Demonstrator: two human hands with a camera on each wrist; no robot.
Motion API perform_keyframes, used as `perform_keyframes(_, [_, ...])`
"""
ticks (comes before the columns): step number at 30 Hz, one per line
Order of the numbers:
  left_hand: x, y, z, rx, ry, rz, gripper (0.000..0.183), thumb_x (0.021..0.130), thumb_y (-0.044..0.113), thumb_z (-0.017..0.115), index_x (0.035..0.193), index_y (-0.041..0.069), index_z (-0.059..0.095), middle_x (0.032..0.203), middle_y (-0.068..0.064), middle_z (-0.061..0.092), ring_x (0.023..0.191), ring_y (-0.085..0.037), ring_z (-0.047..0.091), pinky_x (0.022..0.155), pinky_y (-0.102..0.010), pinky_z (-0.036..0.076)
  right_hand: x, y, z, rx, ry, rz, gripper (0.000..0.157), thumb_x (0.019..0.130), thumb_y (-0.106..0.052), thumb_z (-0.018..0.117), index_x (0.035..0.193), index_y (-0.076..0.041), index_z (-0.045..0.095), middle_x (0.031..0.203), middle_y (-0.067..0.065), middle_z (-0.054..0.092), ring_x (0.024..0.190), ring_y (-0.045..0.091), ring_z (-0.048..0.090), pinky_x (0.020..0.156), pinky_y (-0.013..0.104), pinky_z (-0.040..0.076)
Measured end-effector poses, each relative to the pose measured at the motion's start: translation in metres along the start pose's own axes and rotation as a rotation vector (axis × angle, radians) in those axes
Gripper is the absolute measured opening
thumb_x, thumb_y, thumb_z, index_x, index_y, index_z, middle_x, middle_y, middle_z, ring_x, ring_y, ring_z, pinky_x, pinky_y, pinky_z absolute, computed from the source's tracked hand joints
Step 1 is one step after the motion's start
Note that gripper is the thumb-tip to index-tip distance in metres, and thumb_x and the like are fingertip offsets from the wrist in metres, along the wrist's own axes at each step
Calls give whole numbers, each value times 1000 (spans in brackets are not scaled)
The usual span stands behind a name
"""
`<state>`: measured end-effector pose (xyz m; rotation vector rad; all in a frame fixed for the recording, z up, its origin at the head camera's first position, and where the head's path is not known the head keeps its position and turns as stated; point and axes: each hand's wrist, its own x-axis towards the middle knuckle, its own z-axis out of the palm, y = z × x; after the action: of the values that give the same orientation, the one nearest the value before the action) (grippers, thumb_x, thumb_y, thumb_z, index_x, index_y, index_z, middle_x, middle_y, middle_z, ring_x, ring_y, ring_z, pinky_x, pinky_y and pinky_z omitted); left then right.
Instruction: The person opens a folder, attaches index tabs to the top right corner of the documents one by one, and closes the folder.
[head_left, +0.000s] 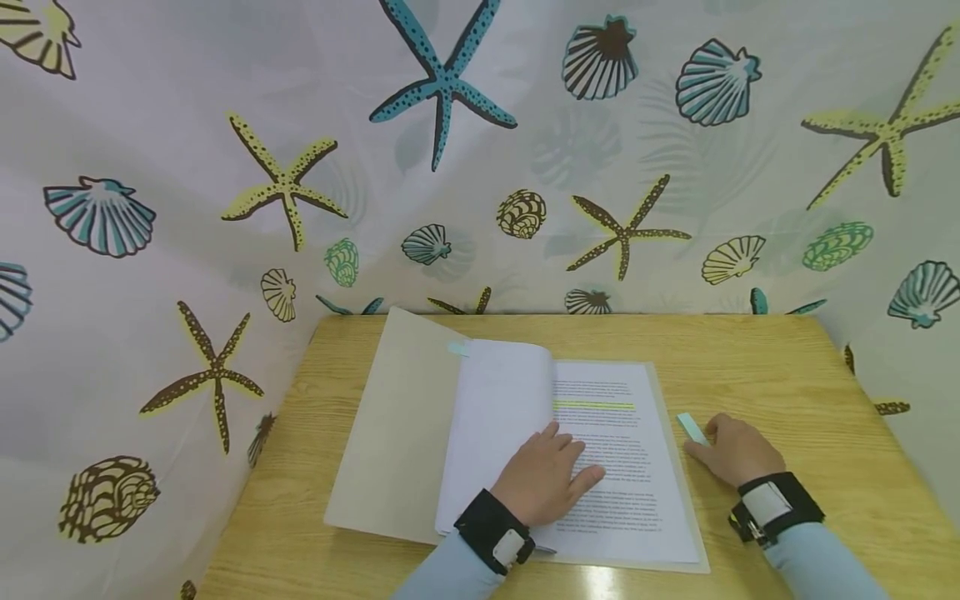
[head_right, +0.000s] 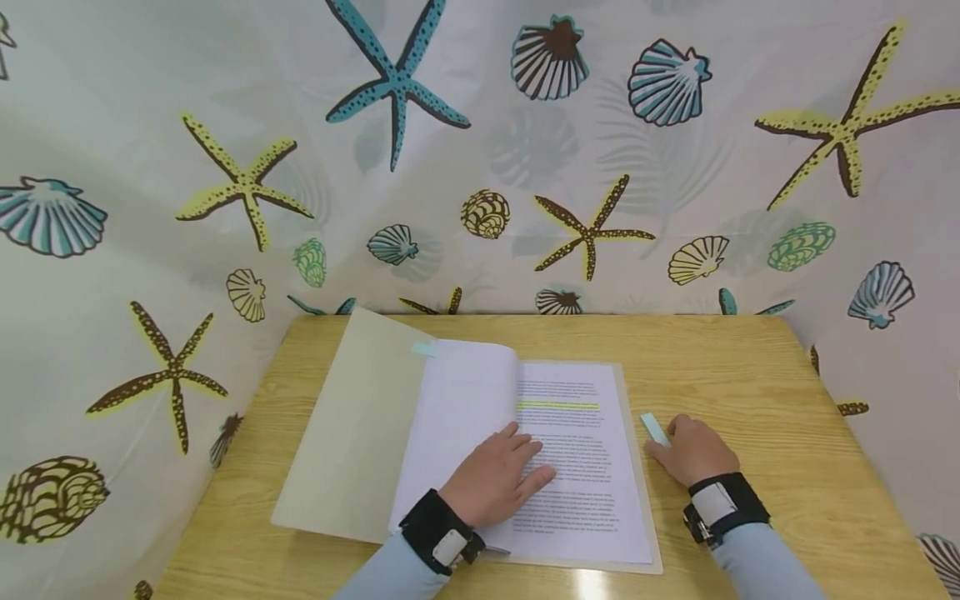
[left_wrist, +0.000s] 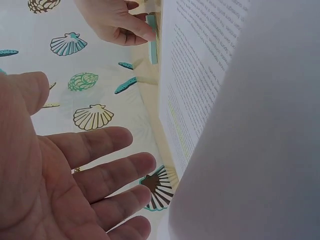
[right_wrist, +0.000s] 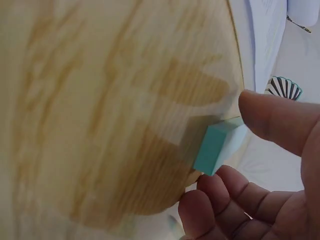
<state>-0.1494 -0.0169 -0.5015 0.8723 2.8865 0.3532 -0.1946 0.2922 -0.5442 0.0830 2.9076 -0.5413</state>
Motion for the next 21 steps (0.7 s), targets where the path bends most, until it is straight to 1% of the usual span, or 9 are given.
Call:
perform_keyframes(4, [0,-1,0,2,18,27,70,100,56,19,131,8,59,131,-7,59,132,-25,45,111,-33,28,-1,-1,3,9,7,12,49,85,-32,69,104,13,60,78,18,63,61,22,52,49,31,39])
perform_keyframes(6, [-1,-1,0,-4,24,32,69,100,56,20,131,8,59,130,-7,59,129,-23,47,109,-32,32,-1,-2,4,19,7,18,42,85,-28,68,99,11,62,71,12,61,58,21,51,48,31,37])
perform_keyframes(9, [-1,0,-1,-22,29,39,67,100,57,23,131,9,58,129,-6,60,123,-20,52,101,-31,41,-2,-3,5,32,-2,26,34,85,-25,66,92,8,64,65,5,56,55,19,50,47,30,35])
perform_keyframes(10, [-1,0,-1,-32,31,42,66,100,57,24,132,9,58,128,-6,60,121,-19,53,98,-30,44,-2,-4,5,33,-2,27,34,86,-25,65,92,8,64,64,5,55,55,19,50,47,30,35])
perform_keyframes(13, [-2,-1,-3,-73,42,45,63,100,56,30,133,10,57,127,-4,60,117,-15,56,94,-29,46,-5,-9,5,48,13,23,36,86,-27,65,93,8,65,67,5,57,56,19,50,47,30,35])
perform_keyframes(16, [-4,-5,-5,-118,74,25,57,98,54,40,133,12,57,129,-1,60,119,-14,56,96,-29,46,-10,-24,6,74,43,-29,38,86,-29,66,99,7,66,72,6,59,58,18,51,48,30,37])
perform_keyframes(19, [-7,-9,-8,-156,127,3,55,96,52,49,135,13,55,130,0,60,120,-13,55,97,-30,45,-19,-48,6,102,72,-132,34,86,-27,69,101,3,66,75,5,61,60,16,52,51,30,41])
perform_keyframes(21, [-9,-11,-11,-185,167,-2,56,95,50,52,137,13,53,131,0,59,121,-13,55,97,-30,45,-27,-66,4,106,97,-205,30,84,-25,72,99,0,67,76,3,61,63,14,53,54,30,44])
